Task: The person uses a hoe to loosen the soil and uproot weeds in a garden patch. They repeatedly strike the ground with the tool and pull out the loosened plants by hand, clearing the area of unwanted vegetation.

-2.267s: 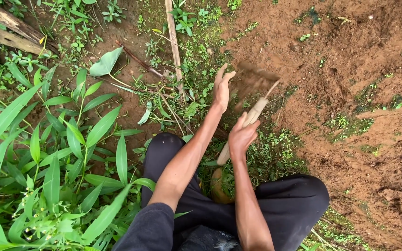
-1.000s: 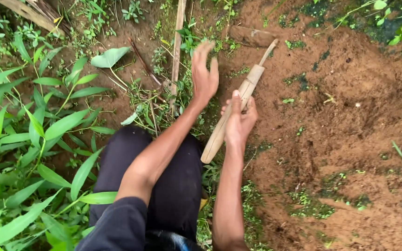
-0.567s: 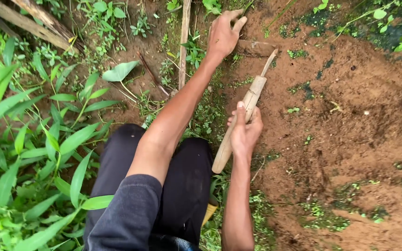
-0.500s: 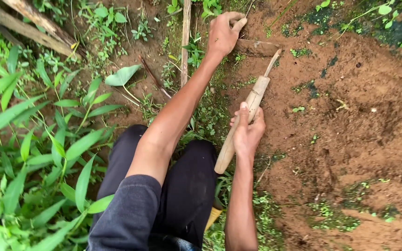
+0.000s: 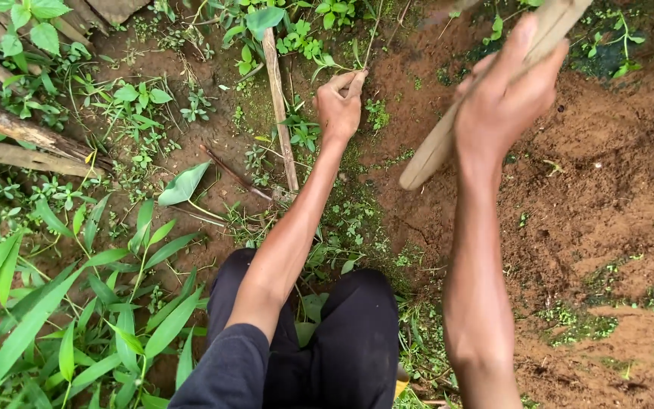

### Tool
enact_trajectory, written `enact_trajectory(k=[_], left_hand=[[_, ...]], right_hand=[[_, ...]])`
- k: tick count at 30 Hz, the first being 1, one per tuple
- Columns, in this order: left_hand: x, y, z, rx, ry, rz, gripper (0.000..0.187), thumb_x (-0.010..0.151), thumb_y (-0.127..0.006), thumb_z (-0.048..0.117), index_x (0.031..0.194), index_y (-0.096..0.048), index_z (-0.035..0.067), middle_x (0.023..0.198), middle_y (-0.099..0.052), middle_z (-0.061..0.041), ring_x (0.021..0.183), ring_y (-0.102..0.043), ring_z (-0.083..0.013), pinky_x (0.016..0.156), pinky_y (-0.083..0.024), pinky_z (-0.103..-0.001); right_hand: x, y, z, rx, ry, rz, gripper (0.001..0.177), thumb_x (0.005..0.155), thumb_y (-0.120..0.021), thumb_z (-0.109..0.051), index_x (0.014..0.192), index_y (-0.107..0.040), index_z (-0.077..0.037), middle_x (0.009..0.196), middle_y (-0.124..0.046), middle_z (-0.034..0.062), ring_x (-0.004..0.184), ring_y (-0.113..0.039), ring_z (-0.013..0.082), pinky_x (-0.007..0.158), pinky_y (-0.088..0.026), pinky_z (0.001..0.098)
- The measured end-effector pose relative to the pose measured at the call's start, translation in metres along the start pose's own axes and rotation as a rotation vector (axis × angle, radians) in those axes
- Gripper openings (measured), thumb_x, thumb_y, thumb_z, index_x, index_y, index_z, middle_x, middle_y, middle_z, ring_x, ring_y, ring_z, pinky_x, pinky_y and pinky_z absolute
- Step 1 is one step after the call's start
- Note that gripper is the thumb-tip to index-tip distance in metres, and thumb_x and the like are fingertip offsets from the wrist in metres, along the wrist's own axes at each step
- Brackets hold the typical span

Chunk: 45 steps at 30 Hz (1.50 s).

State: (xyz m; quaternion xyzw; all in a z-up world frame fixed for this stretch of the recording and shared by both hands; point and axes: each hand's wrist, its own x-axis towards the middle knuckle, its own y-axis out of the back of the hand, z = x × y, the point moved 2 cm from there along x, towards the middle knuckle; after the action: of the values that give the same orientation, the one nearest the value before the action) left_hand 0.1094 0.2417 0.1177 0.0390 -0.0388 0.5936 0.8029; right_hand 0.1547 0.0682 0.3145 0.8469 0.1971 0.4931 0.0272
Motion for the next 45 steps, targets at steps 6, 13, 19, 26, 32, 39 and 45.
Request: enact_trajectory(k=[6, 13, 19, 26, 32, 39, 45], left_hand=[[0.002, 0.011, -0.01, -0.083, -0.054, -0.01, 0.019, 0.093, -0.07, 0.03, 0.105, -0.081, 0.02, 0.12, -0.078, -0.007, 0.135, -0.057, -0.0401, 0.112, -0.038, -0.066], [-0.002, 0.039, 0.014, -0.118, -0.069, 0.002, 0.018, 0.097, -0.069, 0.023, 0.107, -0.081, 0.013, 0.094, -0.075, -0.009, 0.089, -0.071, -0.0244, 0.085, -0.056, -0.04], [-0.002, 0.042, -0.05, -0.007, 0.031, 0.006, 0.017, 0.096, -0.068, 0.025, 0.102, -0.082, 0.018, 0.097, -0.078, -0.008, 0.098, -0.074, -0.0301, 0.093, -0.057, -0.044], [-0.087, 0.041, -0.093, 0.109, 0.439, -0.256, 0.031, 0.1, -0.065, 0.031, 0.125, -0.073, 0.013, 0.123, -0.072, -0.01, 0.121, -0.067, -0.0314, 0.107, -0.05, -0.051], [-0.112, 0.088, -0.023, 0.204, 0.312, -0.473, 0.051, 0.104, -0.052, 0.024, 0.151, -0.05, 0.003, 0.152, -0.043, -0.024, 0.147, -0.037, -0.0454, 0.122, -0.028, -0.061], [-0.102, 0.097, -0.032, 0.106, 0.247, -0.482, 0.048, 0.106, -0.046, 0.014, 0.152, -0.046, 0.002, 0.152, -0.043, -0.027, 0.149, -0.031, -0.0478, 0.123, -0.023, -0.064], [-0.077, 0.094, -0.068, 0.131, 0.232, -0.415, 0.05, 0.108, -0.045, 0.017, 0.156, -0.042, 0.005, 0.156, -0.04, -0.027, 0.151, -0.03, -0.0467, 0.124, -0.024, -0.063]], right_hand=[[-0.023, -0.016, 0.034, -0.307, -0.582, -0.092, 0.053, 0.11, -0.04, -0.039, 0.13, -0.046, 0.01, 0.062, -0.056, -0.0055, 0.04, -0.052, 0.0033, 0.032, -0.052, 0.016], [-0.081, -0.043, 0.004, -0.308, -0.576, 0.03, 0.041, 0.111, -0.043, -0.032, 0.108, -0.053, 0.008, 0.063, -0.063, 0.0089, 0.043, -0.062, 0.0114, 0.034, -0.055, 0.0229], [-0.142, -0.062, -0.021, -0.268, -0.62, -0.113, 0.031, 0.112, -0.043, -0.017, 0.114, -0.052, 0.013, 0.064, -0.061, 0.01, 0.043, -0.059, 0.0153, 0.035, -0.052, 0.024], [-0.033, -0.087, -0.008, -0.212, -0.256, 0.017, 0.026, 0.112, -0.045, -0.019, 0.12, -0.051, 0.005, 0.071, -0.062, 0.0046, 0.048, -0.064, 0.0102, 0.044, -0.057, 0.0175], [-0.01, -0.108, 0.033, -0.466, -0.554, -0.174, 0.038, 0.11, -0.046, -0.032, 0.123, -0.052, 0.003, 0.1, -0.063, 0.0161, 0.072, -0.064, 0.0143, 0.06, -0.058, 0.0281], [-0.102, -0.069, 0.015, -0.475, -0.646, -0.196, 0.034, 0.113, -0.045, -0.024, 0.128, -0.048, 0.007, 0.103, -0.054, 0.0211, 0.078, -0.061, 0.0203, 0.062, -0.054, 0.029], [-0.16, -0.062, 0.004, -0.496, -0.529, -0.335, 0.039, 0.115, -0.044, -0.032, 0.104, -0.053, 0.004, 0.066, -0.061, 0.0096, 0.049, -0.056, 0.0152, 0.044, -0.046, 0.0275]])
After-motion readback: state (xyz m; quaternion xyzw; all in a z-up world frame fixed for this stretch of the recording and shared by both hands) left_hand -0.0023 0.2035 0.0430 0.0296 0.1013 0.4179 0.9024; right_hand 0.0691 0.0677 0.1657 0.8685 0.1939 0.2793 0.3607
